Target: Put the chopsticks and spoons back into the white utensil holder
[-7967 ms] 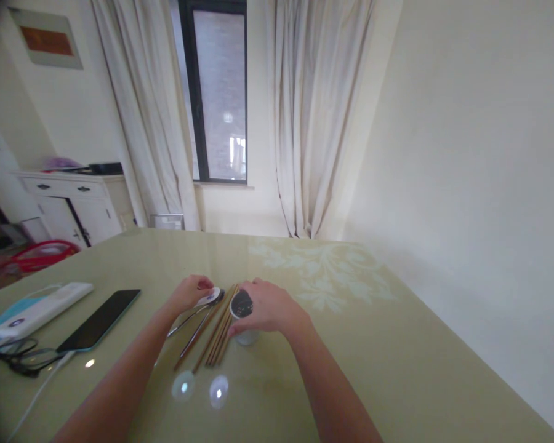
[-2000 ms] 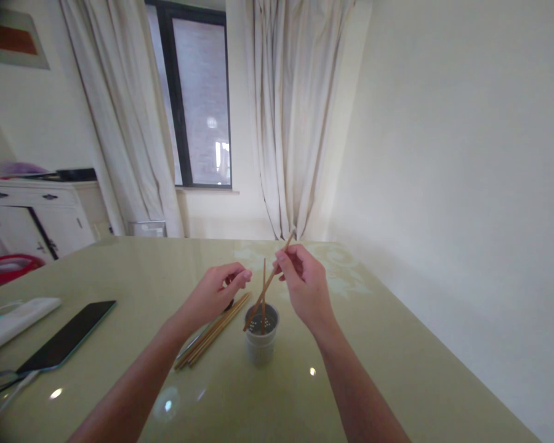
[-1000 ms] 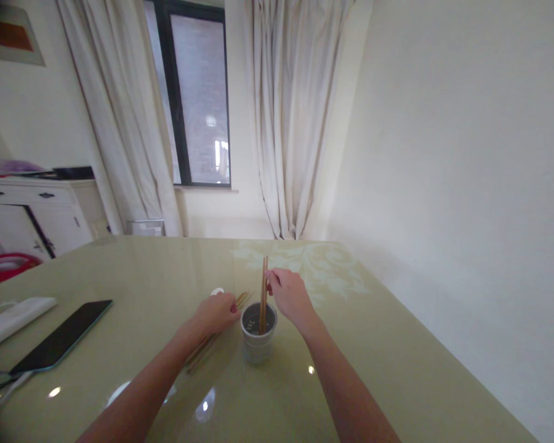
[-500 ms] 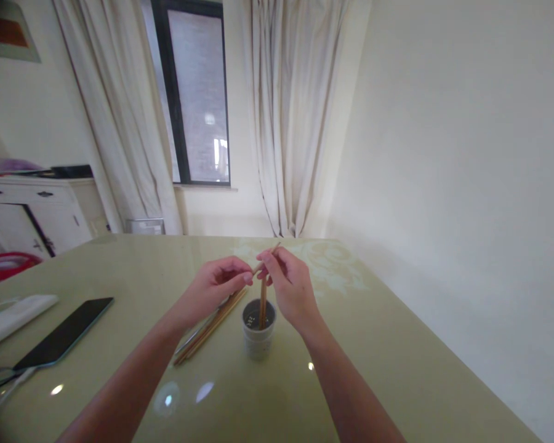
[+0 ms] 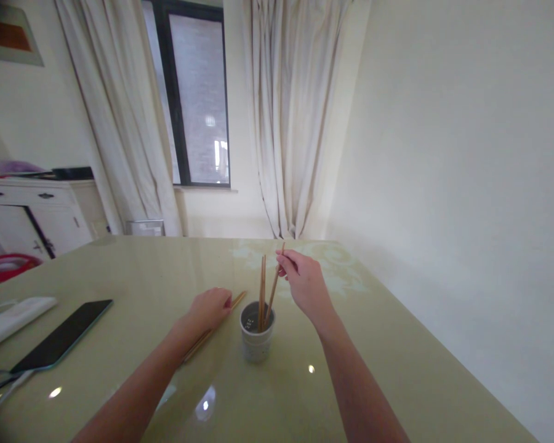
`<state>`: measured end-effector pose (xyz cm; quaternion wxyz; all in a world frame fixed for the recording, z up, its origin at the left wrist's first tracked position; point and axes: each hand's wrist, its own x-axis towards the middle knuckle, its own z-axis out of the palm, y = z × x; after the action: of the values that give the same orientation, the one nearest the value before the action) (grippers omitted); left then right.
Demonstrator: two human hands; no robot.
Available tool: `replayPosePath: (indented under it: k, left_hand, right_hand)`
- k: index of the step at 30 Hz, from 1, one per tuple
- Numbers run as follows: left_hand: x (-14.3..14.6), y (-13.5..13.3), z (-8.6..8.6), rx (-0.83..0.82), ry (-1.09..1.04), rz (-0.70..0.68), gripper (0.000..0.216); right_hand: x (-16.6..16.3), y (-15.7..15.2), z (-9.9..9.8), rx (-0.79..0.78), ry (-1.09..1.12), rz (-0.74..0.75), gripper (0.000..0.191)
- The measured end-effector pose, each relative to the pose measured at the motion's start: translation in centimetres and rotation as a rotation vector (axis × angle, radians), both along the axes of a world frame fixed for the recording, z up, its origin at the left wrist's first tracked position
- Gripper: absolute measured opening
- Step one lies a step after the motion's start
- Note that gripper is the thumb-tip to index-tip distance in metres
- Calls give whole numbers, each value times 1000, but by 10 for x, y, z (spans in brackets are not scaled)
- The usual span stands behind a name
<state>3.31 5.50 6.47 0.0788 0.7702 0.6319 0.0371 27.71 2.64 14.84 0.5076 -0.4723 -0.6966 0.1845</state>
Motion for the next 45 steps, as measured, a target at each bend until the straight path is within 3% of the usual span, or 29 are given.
replayPosePath:
  k: [8,16,19,22,25,29,34,37,41,45]
  left_hand:
    - [-5,4,-9,-48,71,-6,21]
    - [-4,6,-11,16,26,-6,22]
    - [-10,11,3,19,-238,0,17]
    - [-16,8,29,-9,-691,-70,25]
    - [-12,-8,57,33,-1068,-200,33]
    - [4,-34,80,57,-1226,-361,31]
    - [8,-31,73,124,-1058,-330,38]
    - [-1,-14,52,180,-698,-185,40]
    - [-9,3,19,72,-145,-13,19]
    - [-9,4,1,-34,32,25,17]
  right_hand:
    - [-10,12,-22,-139,-252,20,30]
    - [-9,10,-22,-208,-314,-24,28]
    - [-7,7,-15,-96,-264,-146,24]
    - [-10,-2,-5,50,-162,-188,26]
    - [-20,-13,2,33,-19,-34,30]
    - [-34,-25,7,-39,182,171,32]
    - [-32,-24,10,23,341,170,29]
    - [-21,-18,11,61,321,94,30]
    - [-13,-9,5,62,189,15,25]
    - [-20,-2,-8,31,79,-19,19]
